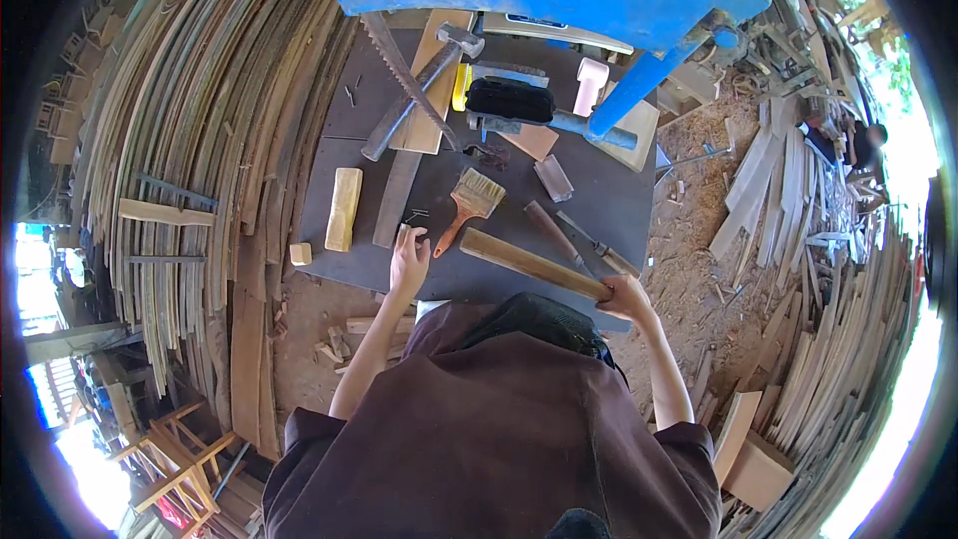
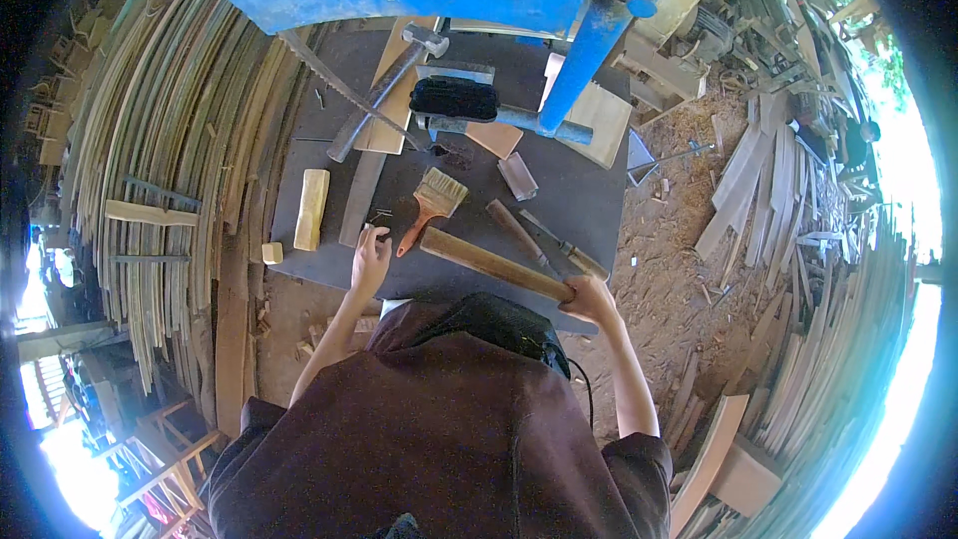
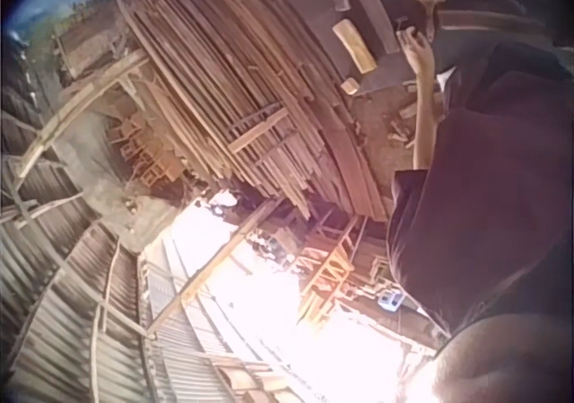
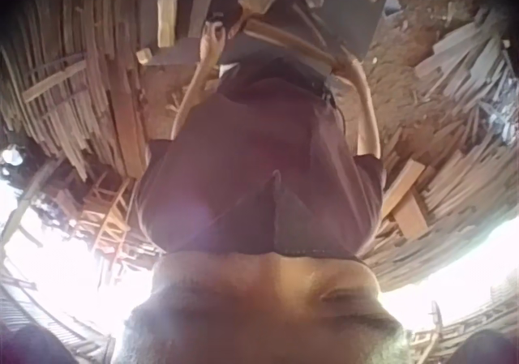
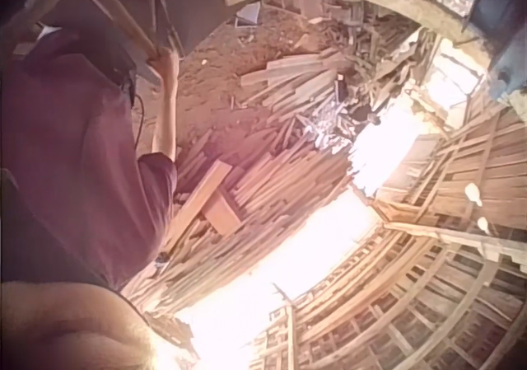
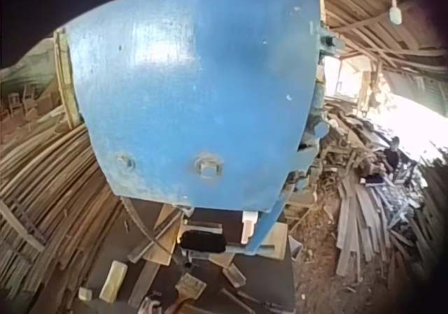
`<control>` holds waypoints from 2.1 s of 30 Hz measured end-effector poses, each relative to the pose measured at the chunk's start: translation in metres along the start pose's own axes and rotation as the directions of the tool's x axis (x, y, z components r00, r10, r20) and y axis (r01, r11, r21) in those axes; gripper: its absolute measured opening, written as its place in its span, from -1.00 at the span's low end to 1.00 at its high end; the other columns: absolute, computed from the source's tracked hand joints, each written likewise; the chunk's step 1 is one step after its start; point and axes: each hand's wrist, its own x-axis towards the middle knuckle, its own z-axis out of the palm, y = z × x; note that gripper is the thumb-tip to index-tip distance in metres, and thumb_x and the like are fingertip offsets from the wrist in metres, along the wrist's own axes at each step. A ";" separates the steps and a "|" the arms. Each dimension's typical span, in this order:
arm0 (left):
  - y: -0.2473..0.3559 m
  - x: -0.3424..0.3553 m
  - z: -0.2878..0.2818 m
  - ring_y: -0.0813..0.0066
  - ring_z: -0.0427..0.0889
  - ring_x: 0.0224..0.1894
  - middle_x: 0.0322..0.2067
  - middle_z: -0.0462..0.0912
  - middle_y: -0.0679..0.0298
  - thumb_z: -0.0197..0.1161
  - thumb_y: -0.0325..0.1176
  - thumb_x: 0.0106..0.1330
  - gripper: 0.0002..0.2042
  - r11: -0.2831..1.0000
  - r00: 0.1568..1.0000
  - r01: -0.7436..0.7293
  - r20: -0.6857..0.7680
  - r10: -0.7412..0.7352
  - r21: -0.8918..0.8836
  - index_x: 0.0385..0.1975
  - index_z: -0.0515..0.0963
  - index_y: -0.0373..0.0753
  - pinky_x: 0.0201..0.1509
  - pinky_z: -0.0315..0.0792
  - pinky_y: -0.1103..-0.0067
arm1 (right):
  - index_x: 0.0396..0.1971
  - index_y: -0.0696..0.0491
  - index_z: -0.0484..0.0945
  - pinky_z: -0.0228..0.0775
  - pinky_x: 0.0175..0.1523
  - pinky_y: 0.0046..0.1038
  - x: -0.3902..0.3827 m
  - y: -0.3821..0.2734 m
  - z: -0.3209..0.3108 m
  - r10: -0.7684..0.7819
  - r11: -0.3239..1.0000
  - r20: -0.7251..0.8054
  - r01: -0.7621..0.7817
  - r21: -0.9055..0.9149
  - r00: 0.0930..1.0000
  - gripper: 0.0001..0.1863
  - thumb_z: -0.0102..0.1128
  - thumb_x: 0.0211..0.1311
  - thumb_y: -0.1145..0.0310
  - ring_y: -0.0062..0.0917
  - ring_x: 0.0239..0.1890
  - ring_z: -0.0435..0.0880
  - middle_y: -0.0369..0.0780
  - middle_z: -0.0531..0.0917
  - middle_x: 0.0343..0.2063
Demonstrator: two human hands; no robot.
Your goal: The person uses a wooden mallet to repeatedly strike a small cylindrical piece of wood held in their left hand. After striking the wood, the person places the mallet down and uses a brush to sweep the surface of the workbench.
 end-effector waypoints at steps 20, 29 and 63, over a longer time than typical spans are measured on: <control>0.008 -0.001 0.005 0.07 0.50 -0.11 -0.21 0.53 0.10 0.18 -0.46 0.18 -0.83 0.985 0.988 -0.155 0.000 0.155 0.073 -0.23 0.47 -0.27 0.00 0.37 0.32 | -0.17 -0.01 0.48 0.12 0.13 -0.17 0.043 -0.002 0.016 -0.045 0.963 -0.516 -0.101 -0.251 0.855 -0.50 0.31 -0.29 0.48 -0.27 0.00 0.39 -0.19 0.46 -0.11; 0.005 0.018 -0.019 0.06 0.52 -0.15 -0.24 0.55 0.07 0.15 -0.50 0.20 -0.84 0.996 0.991 -0.019 -0.132 0.030 0.084 -0.22 0.48 -0.29 -0.03 0.40 0.33 | -0.15 0.00 0.44 0.14 0.11 -0.13 0.041 -0.017 0.025 0.062 0.935 -0.498 -0.224 -0.273 0.865 -0.49 0.34 -0.25 0.43 -0.23 -0.05 0.43 -0.18 0.46 -0.18; 0.103 0.105 0.069 -0.01 0.41 -0.05 -0.09 0.34 -0.07 0.27 -0.31 0.11 -0.10 0.825 0.808 -0.564 0.184 0.560 -0.030 0.37 -0.19 -0.32 0.03 0.34 0.26 | -0.21 -0.01 0.39 0.18 -0.04 -0.03 0.057 -0.032 0.025 0.228 0.945 -0.310 -0.286 -0.158 0.923 -0.50 0.28 -0.31 0.43 -0.17 -0.22 0.60 -0.14 0.61 -0.36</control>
